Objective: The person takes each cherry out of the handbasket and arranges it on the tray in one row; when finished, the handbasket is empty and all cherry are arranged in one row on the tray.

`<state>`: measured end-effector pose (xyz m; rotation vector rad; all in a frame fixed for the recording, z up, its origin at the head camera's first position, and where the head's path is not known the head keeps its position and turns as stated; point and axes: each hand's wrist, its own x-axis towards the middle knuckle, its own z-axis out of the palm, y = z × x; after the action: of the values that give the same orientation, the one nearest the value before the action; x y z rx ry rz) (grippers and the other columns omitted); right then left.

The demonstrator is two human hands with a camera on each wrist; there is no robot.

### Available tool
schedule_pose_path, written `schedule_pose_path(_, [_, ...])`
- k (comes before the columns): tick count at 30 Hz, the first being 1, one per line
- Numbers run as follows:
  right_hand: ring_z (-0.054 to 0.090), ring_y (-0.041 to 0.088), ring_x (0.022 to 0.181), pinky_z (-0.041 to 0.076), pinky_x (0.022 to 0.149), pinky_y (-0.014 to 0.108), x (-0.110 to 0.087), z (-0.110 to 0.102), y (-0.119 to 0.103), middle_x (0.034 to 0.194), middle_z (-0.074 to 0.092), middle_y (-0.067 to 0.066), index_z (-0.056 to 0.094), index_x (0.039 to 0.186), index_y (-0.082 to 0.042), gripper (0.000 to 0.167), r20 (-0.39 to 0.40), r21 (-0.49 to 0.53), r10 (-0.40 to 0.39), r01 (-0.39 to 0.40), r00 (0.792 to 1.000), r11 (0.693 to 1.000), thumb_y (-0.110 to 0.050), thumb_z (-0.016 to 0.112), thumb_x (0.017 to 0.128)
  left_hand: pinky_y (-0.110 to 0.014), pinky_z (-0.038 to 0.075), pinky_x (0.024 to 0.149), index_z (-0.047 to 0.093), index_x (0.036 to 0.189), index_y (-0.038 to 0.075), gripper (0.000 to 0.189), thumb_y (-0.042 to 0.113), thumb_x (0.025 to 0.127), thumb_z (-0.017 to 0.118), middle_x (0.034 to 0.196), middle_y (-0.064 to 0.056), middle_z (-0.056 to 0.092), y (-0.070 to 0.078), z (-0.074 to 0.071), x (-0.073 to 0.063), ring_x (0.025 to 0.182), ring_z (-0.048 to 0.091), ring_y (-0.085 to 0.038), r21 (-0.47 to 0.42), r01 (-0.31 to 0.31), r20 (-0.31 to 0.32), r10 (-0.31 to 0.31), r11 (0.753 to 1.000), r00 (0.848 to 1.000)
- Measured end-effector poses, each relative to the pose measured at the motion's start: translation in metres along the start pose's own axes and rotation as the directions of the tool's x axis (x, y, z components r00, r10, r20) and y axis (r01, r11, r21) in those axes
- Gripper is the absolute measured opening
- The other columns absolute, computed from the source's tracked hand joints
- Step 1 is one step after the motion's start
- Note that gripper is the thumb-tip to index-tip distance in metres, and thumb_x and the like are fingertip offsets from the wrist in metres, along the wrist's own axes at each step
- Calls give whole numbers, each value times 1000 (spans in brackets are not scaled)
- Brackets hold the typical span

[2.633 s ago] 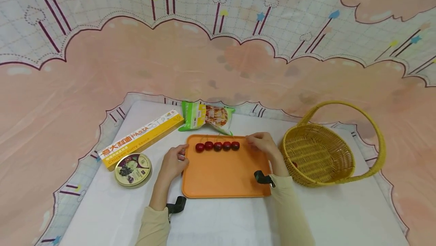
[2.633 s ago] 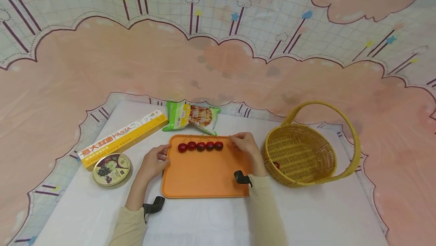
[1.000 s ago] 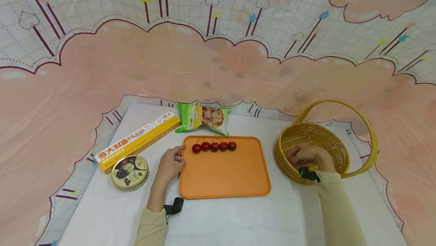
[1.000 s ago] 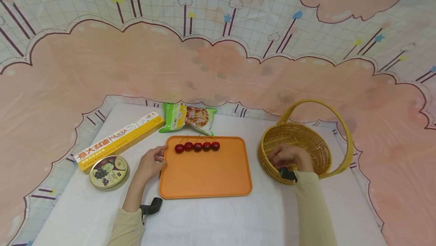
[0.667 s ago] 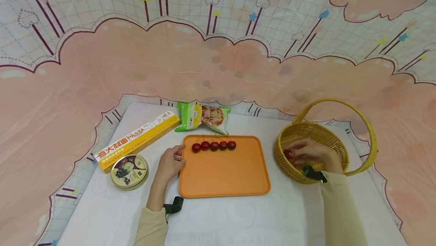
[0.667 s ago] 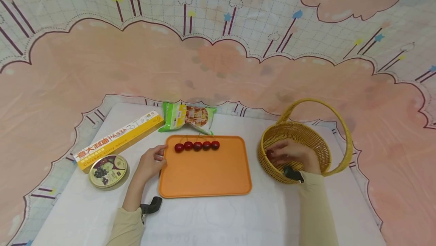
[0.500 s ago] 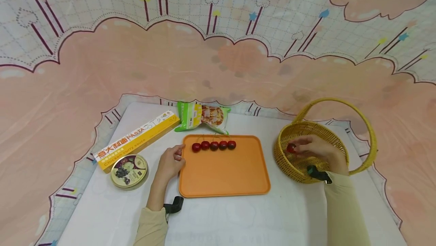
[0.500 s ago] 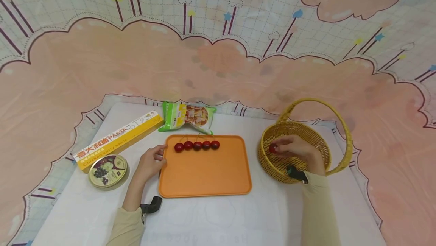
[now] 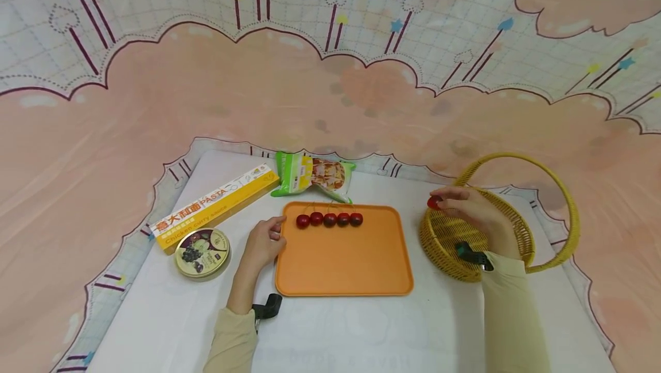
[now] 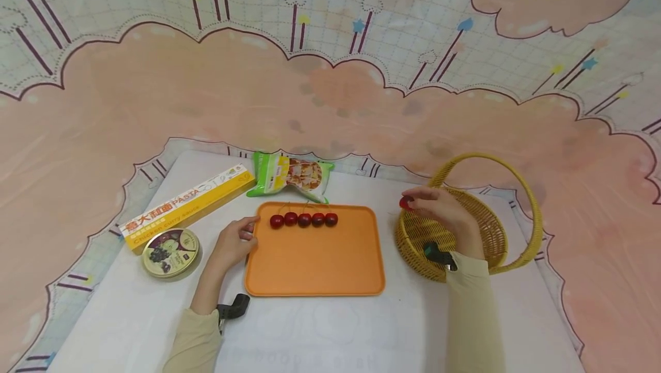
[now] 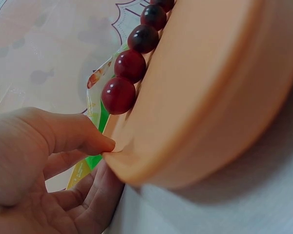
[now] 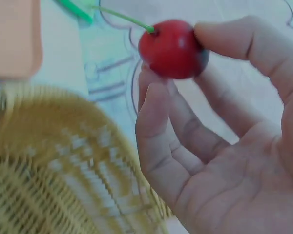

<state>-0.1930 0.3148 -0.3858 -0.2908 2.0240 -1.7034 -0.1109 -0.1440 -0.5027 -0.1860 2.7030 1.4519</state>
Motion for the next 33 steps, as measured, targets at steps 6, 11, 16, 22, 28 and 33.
schedule_pose_path(6, [68, 14, 96, 54, 85, 28, 22, 18, -6, 106, 68, 1, 60, 123, 0, 27, -20, 45, 1, 0, 1000, 999, 2, 52, 97, -34, 50, 78, 61, 131, 2, 50, 0, 81, 64, 100, -13, 55, 1, 2, 1, 85, 58, -22, -12, -2, 5, 2, 1000, 1000])
schedule_pose_path(11, [69, 13, 92, 55, 85, 32, 50, 53, -1, 102, 70, 3, 53, 127, 15, 37, -44, -62, 7, -10, 999, 998, 0, 60, 94, -35, 50, 78, 61, 131, 2, 50, -1, 82, 64, 100, -13, 55, 1, 1, 0, 86, 58, -22, -9, 3, 8, -3, 1000, 1000])
schedule_pose_path(16, [66, 18, 87, 54, 87, 39, 72, 98, 13, 94, 72, 6, 63, 116, 11, 34, -233, -224, 111, -164, 966, 961, -8, 69, 88, -33, 49, 77, 61, 131, 2, 50, -1, 81, 64, 100, -13, 55, 0, 0, -1, 85, 58, -22, -11, -4, 1, 4, 1000, 1000])
schedule_pose_path(22, [62, 23, 84, 49, 76, 28, 82, 125, 31, 87, 71, 9, 69, 106, 9, 29, -356, -302, 177, -293, 918, 907, -9, 74, 85, -33, 50, 77, 61, 131, 3, 50, -1, 81, 64, 100, -13, 55, 1, 1, -4, 85, 58, -22, -21, 4, 3, -3, 1000, 1000])
schedule_pose_path(28, [64, 19, 79, 52, 76, 29, 82, 133, 41, 86, 73, 12, 70, 103, 10, 26, -336, -284, 224, -326, 915, 902, -8, 74, 85, -34, 50, 78, 61, 132, 3, 51, -1, 81, 64, 100, -13, 55, 3, 3, -5, 85, 58, -22, -22, 8, 5, -8, 1000, 1000])
schedule_pose_path(33, [67, 18, 78, 55, 80, 31, 83, 133, 45, 94, 73, 16, 70, 106, 11, 28, -317, -229, 266, -346, 910, 910, -9, 73, 87, -34, 50, 77, 62, 130, 2, 50, -1, 80, 64, 99, -13, 56, 3, 3, -6, 84, 59, -22, -31, -8, -1, 8, 999, 1000])
